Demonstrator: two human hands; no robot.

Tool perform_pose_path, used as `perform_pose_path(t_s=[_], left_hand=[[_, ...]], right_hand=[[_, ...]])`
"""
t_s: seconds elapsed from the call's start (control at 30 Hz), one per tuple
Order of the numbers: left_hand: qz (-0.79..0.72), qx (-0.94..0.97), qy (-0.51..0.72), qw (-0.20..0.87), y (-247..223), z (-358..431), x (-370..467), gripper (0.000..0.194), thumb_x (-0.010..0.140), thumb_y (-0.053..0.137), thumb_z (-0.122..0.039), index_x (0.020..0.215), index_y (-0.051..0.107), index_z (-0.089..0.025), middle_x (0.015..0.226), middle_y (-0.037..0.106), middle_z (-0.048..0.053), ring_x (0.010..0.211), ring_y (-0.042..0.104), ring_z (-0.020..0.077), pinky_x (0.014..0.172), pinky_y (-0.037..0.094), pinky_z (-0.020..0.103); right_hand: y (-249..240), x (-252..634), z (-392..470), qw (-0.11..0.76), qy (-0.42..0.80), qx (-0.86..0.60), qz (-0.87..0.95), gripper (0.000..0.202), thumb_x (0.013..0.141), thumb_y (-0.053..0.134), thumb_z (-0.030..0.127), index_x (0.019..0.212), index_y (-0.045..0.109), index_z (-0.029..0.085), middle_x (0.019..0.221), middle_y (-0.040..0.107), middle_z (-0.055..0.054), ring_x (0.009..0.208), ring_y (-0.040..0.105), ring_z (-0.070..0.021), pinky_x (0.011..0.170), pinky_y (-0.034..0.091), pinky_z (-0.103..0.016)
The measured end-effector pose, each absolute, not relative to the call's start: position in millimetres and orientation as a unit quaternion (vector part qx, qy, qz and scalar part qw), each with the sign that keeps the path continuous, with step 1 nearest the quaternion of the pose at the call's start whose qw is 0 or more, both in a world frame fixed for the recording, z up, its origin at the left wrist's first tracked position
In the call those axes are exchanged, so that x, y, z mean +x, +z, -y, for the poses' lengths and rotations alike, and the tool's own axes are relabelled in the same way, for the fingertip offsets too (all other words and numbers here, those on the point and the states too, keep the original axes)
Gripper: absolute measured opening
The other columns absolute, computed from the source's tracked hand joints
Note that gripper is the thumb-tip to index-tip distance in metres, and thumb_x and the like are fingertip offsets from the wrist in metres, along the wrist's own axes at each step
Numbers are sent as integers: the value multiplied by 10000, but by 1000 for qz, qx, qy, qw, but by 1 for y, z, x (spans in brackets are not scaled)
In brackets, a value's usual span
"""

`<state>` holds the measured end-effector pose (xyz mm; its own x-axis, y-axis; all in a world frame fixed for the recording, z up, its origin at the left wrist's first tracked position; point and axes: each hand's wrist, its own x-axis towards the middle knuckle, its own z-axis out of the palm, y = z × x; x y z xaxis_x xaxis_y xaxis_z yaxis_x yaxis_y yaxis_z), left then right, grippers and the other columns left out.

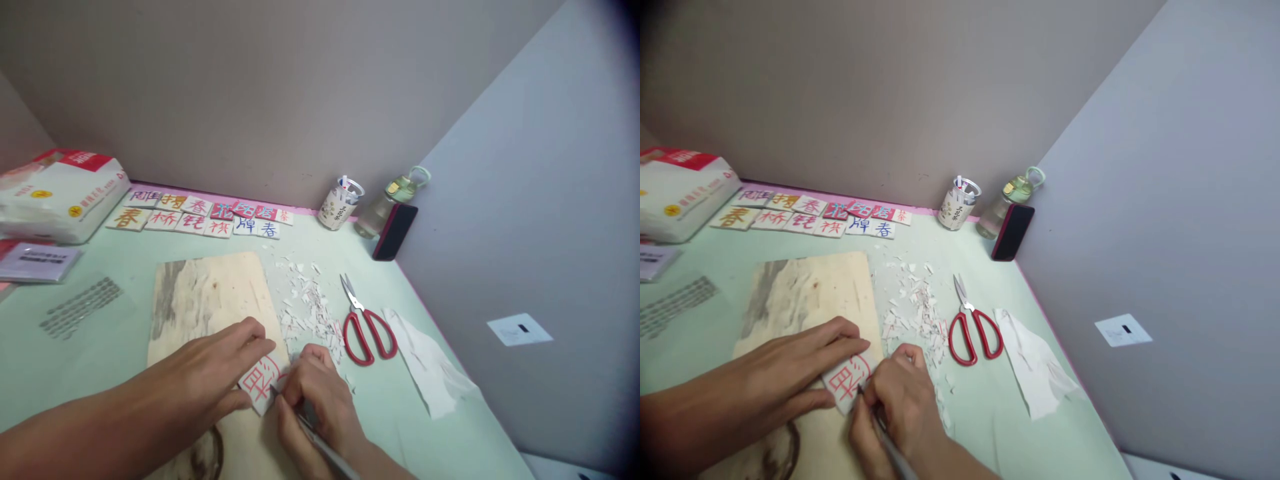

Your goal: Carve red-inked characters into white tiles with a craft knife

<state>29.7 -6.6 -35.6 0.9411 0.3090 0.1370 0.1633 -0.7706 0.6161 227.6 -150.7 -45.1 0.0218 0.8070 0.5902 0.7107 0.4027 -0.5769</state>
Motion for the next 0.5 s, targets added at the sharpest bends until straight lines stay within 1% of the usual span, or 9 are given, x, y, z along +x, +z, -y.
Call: perform_pose_path(t_s=[0.17,0.23,0.4,0.5], left_hand=[[-135,931,113,321,-32,7,30,585,876,670,-1,1379,673,-300,1408,740,43,1194,795,238,979,645,273],[-133,931,113,320,-31,7,30,583,870,663,9,1366,675,-297,1398,742,46,1183,798,239,970,647,275],[-134,931,120,319,-34,7,29,648,873,667,8,1436,655,-312,1431,737,46,1240,788,243,1022,642,272],[-132,929,116,325,-35,7,29,619,885,652,-2,1422,656,-310,1415,737,39,1221,788,235,1008,641,265]], right_hand=[[-43,228,152,464,49,-545,697,276,894,567,45,923,405,265,740,521,74,623,515,-132,764,492,-349],[-43,229,152,458,47,-546,699,290,893,555,24,921,401,269,742,528,68,623,513,-139,758,494,-358],[-44,229,152,441,46,-544,713,327,871,551,-6,904,387,275,715,485,76,603,472,-145,726,481,-362],[-46,230,152,440,56,-540,716,329,877,536,-21,912,394,273,726,491,75,607,476,-141,742,501,-362]])
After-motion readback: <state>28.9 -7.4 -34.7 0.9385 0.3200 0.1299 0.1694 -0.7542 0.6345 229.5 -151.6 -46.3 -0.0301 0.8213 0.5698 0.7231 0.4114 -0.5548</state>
